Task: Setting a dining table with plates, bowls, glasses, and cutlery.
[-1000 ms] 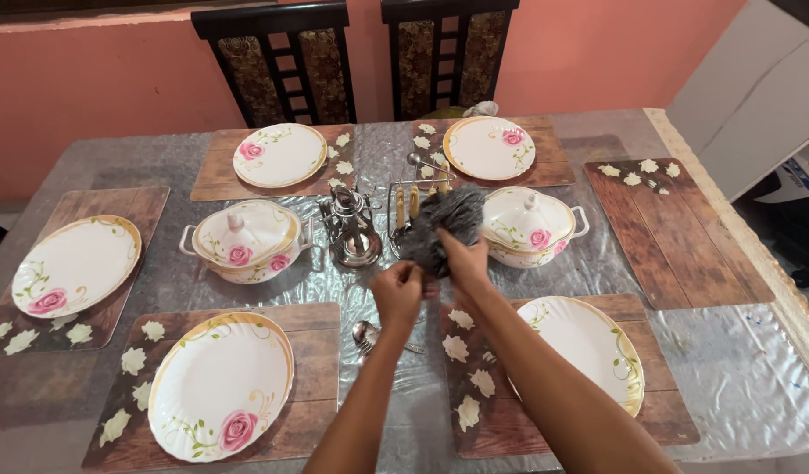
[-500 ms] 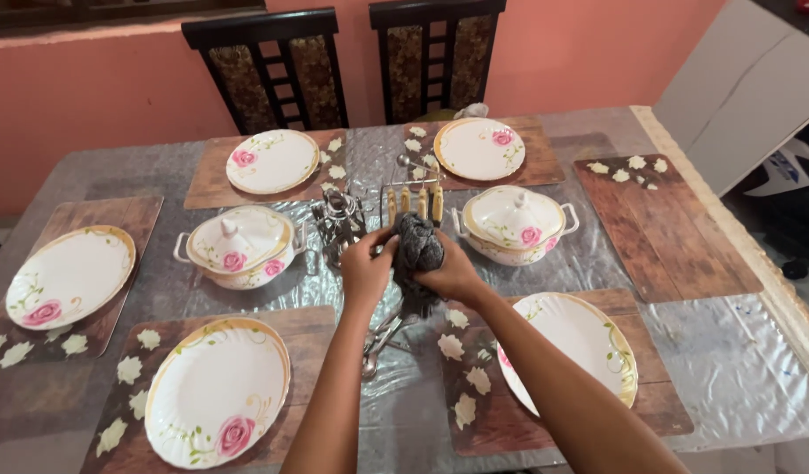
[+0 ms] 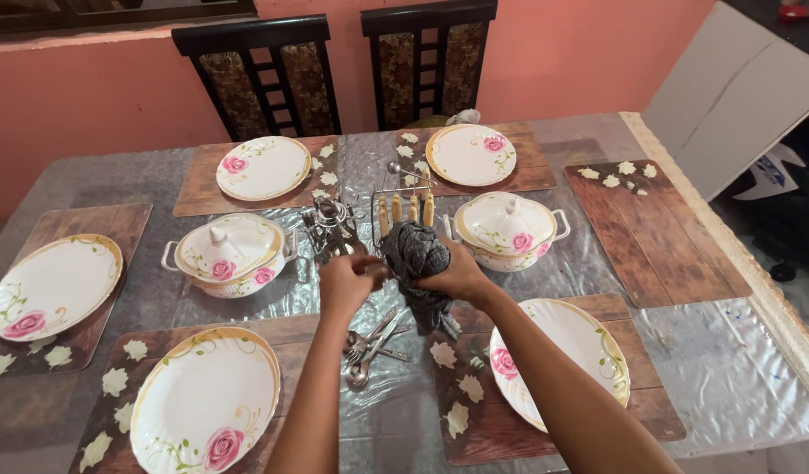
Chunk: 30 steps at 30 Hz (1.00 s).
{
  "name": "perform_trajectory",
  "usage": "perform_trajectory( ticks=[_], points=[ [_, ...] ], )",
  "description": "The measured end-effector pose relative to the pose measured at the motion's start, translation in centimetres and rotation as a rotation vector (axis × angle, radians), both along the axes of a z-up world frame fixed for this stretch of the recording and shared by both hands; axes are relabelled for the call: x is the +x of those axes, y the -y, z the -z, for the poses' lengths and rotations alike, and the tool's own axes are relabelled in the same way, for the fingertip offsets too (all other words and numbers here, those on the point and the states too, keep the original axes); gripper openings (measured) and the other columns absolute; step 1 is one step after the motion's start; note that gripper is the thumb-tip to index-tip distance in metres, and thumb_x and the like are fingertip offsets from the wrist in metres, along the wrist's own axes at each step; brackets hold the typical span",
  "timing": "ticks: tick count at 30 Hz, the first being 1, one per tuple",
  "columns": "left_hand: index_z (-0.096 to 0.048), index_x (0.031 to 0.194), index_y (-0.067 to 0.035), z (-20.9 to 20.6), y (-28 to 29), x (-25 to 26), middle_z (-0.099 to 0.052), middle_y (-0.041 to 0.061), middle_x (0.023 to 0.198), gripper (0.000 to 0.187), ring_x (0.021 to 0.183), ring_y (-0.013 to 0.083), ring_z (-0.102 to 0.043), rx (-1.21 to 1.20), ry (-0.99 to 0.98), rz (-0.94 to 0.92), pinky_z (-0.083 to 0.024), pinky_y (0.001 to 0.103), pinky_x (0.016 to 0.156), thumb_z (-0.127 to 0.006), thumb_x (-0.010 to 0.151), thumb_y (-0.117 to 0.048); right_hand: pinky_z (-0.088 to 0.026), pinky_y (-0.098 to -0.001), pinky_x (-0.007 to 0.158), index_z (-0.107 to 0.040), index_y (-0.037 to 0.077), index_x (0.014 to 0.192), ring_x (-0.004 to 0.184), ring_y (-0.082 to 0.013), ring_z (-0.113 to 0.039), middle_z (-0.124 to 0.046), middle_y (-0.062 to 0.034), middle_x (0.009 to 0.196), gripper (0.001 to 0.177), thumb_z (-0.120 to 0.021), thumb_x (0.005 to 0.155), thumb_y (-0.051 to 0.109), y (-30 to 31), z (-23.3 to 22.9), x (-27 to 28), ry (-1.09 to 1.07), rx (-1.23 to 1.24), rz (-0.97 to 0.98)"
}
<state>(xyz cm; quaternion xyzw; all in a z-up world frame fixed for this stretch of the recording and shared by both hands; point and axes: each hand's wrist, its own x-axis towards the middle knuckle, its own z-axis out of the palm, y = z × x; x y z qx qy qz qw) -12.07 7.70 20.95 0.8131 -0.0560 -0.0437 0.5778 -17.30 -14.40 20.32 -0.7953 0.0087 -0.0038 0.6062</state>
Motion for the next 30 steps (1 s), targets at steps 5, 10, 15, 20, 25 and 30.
perform_trajectory(
  ticks=[5,10,15,20,25,30],
  points=[
    [-0.082,0.097,-0.005,0.0,0.1,-0.3,-0.081,0.009,0.088,0.014,0.071,0.0151,-0.078,-0.035,-0.198,0.005,-0.064,0.026,0.063,-0.078,0.083,-0.005,-0.057,-0.0332,0.092,-0.065,0.001,0.124,0.098,-0.0180,-0.071,-0.076,-0.0084,0.109,0.066,-0.088,0.063,0.009,0.5,1.3,0.2,0.006,0.006,-0.036],
    [-0.083,0.096,-0.009,6.3,-2.4,1.2,-0.082,0.008,0.089,0.016,0.071,0.0149,-0.077,0.096,-0.167,-0.243,-0.060,0.026,0.063,-0.074,0.083,-0.005,-0.055,-0.0350,0.093,-0.063,0.005,0.128,0.098,-0.0207,-0.070,-0.076,-0.0096,0.109,0.073,-0.087,0.059,0.014,3.5,5.8,0.7,-0.088,-0.125,-0.033],
    [-0.083,0.094,-0.010,13.9,-6.0,2.3,-0.079,0.008,0.077,0.017,0.072,0.0208,-0.078,0.181,-0.214,-0.477,-0.060,0.033,0.074,-0.070,0.082,-0.014,-0.052,-0.0472,0.098,-0.049,0.012,0.141,0.114,-0.0398,-0.064,-0.067,-0.0226,0.122,0.097,-0.090,0.055,0.028,8.0,11.5,-0.2,-0.272,-0.687,0.293],
    [-0.083,0.090,-0.011,17.6,-5.3,-0.2,-0.077,0.010,0.079,0.017,0.078,0.0283,-0.077,0.300,-0.264,-0.409,-0.059,0.039,0.080,-0.071,0.078,-0.018,-0.053,-0.0491,0.097,-0.045,0.009,0.141,0.112,-0.0440,-0.065,-0.069,-0.0268,0.119,0.094,-0.087,0.060,0.033,5.4,12.3,-1.4,-0.291,-0.666,0.265],
    [-0.080,0.085,-0.012,20.5,-5.1,-1.8,-0.076,0.011,0.091,0.017,0.090,0.0312,-0.073,0.477,-0.215,-0.360,-0.055,0.041,0.084,-0.082,0.071,-0.021,-0.054,-0.0492,0.096,-0.044,0.015,0.144,0.111,-0.0425,-0.068,-0.072,-0.0258,0.113,0.090,-0.081,0.065,0.031,3.3,11.7,-1.6,-0.342,-0.746,0.095],
    [-0.081,0.086,-0.016,19.8,-5.4,-2.6,-0.078,0.011,0.093,0.011,0.092,0.0313,-0.075,0.569,-0.300,-0.295,-0.058,0.040,0.086,-0.077,0.076,-0.019,-0.052,-0.0450,0.100,-0.043,0.019,0.143,0.122,-0.0365,-0.062,-0.063,-0.0148,0.130,0.084,-0.078,0.067,0.022,1.7,12.0,-1.5,-0.291,-0.825,-0.054]
  ],
)
